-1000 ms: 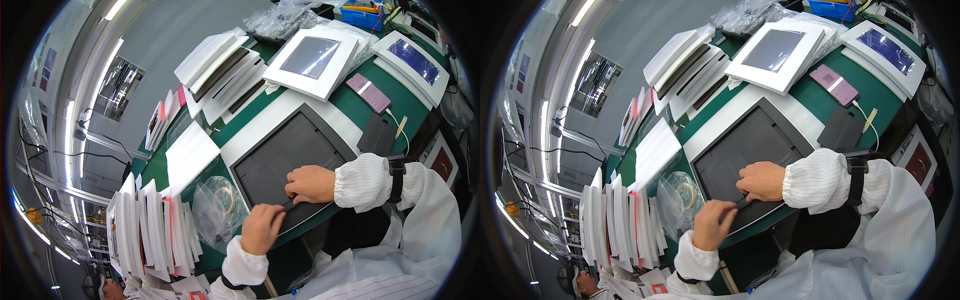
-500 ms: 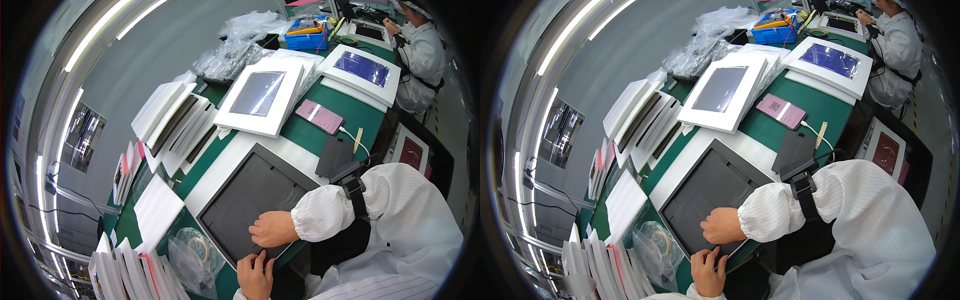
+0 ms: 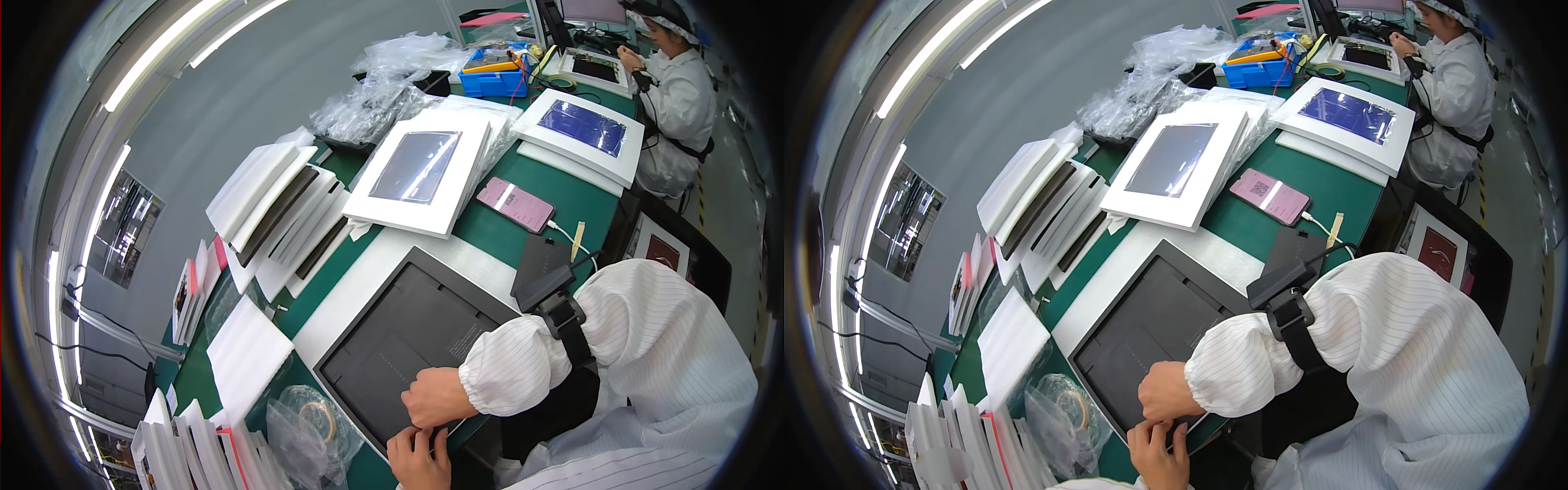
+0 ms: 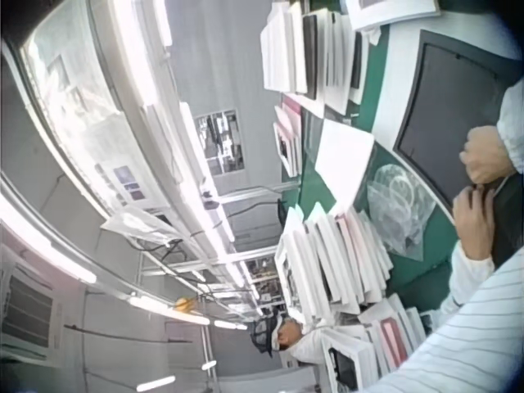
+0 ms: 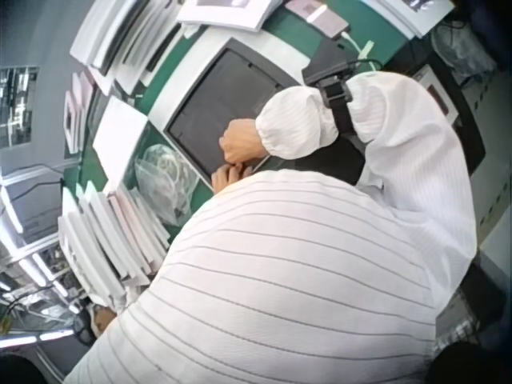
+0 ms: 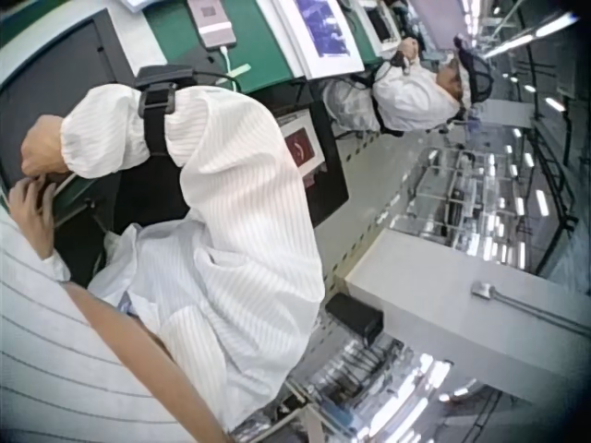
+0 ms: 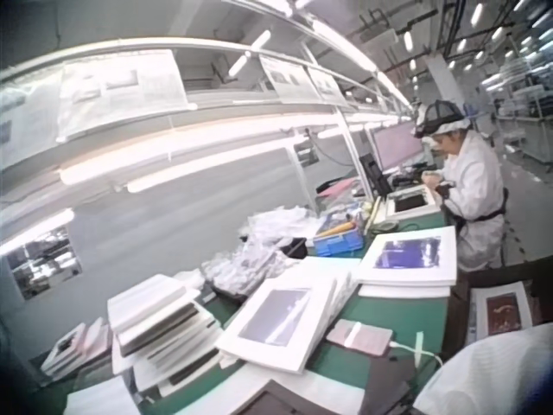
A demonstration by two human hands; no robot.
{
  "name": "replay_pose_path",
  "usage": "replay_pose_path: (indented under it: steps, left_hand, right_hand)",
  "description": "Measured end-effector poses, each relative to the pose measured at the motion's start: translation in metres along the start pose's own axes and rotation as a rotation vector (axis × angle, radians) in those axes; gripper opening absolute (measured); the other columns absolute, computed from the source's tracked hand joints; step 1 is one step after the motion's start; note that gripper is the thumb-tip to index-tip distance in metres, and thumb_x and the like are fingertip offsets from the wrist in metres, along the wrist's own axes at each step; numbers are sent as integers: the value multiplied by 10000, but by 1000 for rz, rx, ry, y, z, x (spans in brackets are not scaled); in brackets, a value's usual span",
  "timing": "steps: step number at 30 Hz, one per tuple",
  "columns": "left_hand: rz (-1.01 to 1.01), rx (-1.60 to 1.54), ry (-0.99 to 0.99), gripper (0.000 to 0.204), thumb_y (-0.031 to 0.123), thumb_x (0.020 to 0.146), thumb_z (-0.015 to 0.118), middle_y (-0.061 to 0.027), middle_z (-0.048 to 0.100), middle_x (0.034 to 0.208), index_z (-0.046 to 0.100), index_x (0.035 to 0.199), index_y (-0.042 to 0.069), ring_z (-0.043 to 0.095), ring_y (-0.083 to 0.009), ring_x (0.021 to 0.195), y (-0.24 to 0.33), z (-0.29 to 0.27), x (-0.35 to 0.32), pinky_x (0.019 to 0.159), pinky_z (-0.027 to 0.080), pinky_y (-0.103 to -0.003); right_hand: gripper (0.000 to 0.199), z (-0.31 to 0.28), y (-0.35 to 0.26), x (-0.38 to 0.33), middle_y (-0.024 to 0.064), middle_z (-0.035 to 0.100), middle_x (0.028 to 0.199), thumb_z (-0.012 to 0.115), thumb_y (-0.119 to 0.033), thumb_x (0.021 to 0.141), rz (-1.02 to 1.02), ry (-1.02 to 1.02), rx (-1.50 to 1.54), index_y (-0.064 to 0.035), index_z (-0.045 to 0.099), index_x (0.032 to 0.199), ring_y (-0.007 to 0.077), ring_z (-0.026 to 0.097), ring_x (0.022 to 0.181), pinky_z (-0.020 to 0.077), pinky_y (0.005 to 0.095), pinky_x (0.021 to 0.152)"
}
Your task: Assembling electronic display modules and frames at an industrial workstation.
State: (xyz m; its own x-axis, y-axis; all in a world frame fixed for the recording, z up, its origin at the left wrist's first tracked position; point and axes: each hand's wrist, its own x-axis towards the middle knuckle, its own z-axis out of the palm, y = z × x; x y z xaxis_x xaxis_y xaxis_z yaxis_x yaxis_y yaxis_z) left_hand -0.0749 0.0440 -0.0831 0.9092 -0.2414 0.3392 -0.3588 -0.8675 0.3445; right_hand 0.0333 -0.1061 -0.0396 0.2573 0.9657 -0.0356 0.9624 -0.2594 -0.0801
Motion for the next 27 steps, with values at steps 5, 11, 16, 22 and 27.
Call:
replay_pose_path:
  steps: [5, 11, 16, 22, 27]
  left_hand:
    - [17, -43, 32, 238, 211, 749, 689, -160, 564, 951, 613, 898, 41, 517, -333, 857, 0, 4, 1, 739, 422, -429]
    - [-18, -54, 58, 247, 208, 737, 704, -161, 561, 957, 620, 912, 55, 515, -333, 863, 0, 3, -4, 743, 422, -437]
    - [-8, -89, 85, 196, 79, 682, 739, -96, 549, 810, 643, 847, 37, 506, -271, 748, 0, 1, 6, 638, 415, -357]
    - [-25, -121, 107, 196, 85, 685, 741, -85, 554, 814, 630, 834, 24, 505, -264, 756, 4, -1, 9, 646, 418, -354]
    - [-52, -144, 108, 186, 90, 691, 739, -79, 546, 805, 631, 828, 26, 497, -250, 749, 1, -2, 8, 644, 417, -342]
  right_hand:
    - [128, -4, -5, -6, 142, 585, 748, 665, -149, 693, 60, 19, 54, -31, 615, 687, 246, 628, 656, 485, 327, 512]
    - [105, 6, -12, -7, 108, 633, 668, 639, -150, 709, 85, 160, 9, -72, 631, 640, 270, 647, 701, 517, 354, 534]
    - [105, -8, -1, -2, 166, 607, 835, 673, -123, 677, 96, -25, 116, -49, 651, 747, 286, 652, 709, 523, 350, 543]
    - [124, -15, -6, 4, 134, 608, 811, 642, -145, 713, 139, -127, -14, -24, 651, 737, 243, 655, 692, 522, 321, 562]
    - [109, -2, -7, 0, 107, 584, 759, 650, -130, 695, 94, -67, -63, -27, 631, 724, 215, 633, 662, 504, 298, 570]
